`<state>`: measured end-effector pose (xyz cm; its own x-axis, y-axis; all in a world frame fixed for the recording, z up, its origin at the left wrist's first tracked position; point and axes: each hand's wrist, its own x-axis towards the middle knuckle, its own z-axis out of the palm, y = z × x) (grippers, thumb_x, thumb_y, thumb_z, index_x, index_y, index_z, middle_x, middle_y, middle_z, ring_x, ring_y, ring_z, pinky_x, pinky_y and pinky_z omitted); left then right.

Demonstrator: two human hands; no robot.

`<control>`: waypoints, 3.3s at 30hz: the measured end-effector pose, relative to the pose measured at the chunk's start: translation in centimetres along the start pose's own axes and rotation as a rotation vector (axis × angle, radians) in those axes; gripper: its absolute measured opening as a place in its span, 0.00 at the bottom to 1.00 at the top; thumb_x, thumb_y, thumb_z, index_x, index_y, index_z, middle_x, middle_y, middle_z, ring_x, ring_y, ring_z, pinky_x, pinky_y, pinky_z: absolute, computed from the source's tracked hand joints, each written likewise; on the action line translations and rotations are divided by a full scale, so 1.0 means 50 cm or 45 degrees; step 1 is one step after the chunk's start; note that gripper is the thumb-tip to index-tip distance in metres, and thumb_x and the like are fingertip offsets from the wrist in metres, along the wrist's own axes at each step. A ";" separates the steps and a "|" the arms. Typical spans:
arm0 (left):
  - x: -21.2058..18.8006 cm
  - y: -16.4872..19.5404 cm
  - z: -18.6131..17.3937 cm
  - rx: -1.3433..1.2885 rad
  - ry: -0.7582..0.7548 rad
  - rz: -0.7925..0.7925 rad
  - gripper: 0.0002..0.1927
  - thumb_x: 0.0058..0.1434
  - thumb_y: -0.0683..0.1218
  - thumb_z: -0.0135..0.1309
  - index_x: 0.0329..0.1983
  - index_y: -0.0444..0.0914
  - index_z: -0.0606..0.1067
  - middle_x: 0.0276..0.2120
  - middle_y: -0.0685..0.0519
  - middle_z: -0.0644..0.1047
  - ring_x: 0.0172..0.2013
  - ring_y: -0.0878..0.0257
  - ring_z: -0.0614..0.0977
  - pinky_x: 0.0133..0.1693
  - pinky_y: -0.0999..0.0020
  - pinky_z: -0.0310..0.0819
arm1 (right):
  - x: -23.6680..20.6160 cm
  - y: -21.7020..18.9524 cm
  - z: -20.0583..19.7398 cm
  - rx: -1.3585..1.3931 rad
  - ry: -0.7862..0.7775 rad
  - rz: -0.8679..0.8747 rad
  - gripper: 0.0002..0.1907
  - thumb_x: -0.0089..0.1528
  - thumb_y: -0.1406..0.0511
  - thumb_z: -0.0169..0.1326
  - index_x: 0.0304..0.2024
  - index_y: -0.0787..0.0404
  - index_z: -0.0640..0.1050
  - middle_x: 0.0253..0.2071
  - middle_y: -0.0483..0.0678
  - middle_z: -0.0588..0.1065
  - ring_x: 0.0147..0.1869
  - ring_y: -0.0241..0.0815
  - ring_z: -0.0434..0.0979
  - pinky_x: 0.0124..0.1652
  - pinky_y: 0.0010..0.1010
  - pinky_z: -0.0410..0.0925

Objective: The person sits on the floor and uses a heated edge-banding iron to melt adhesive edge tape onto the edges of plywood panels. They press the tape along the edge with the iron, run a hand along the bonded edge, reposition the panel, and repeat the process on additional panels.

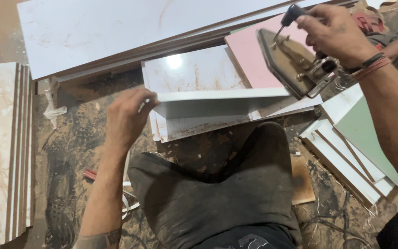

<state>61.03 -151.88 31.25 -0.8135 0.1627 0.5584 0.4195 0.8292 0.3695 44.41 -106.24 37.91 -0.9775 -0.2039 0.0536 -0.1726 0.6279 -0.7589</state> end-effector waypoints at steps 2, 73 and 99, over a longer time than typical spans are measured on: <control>0.023 -0.010 0.005 -0.039 0.032 0.059 0.07 0.64 0.45 0.65 0.40 0.38 0.79 0.39 0.50 0.82 0.41 0.53 0.83 0.41 0.59 0.77 | -0.001 0.015 -0.020 0.032 0.038 -0.037 0.16 0.75 0.58 0.54 0.53 0.65 0.78 0.32 0.43 0.74 0.31 0.29 0.72 0.29 0.23 0.65; -0.026 0.045 0.003 0.036 0.114 -0.082 0.08 0.65 0.46 0.63 0.40 0.37 0.78 0.37 0.48 0.82 0.40 0.50 0.83 0.41 0.56 0.75 | -0.052 -0.104 0.106 -0.855 0.334 -0.512 0.21 0.76 0.48 0.54 0.52 0.58 0.81 0.36 0.59 0.79 0.37 0.63 0.80 0.35 0.51 0.71; -0.026 -0.027 0.004 -0.156 0.054 -0.094 0.08 0.64 0.47 0.64 0.39 0.38 0.79 0.34 0.50 0.82 0.36 0.53 0.83 0.37 0.58 0.76 | -0.061 -0.235 0.304 -0.664 0.314 -0.475 0.19 0.73 0.51 0.50 0.46 0.60 0.77 0.26 0.57 0.78 0.31 0.62 0.79 0.32 0.54 0.69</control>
<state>61.44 -153.11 29.89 -0.8272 0.0788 0.5564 0.4074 0.7661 0.4972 51.26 -124.40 36.81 -0.8295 -0.3387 0.4441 -0.4786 0.8409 -0.2527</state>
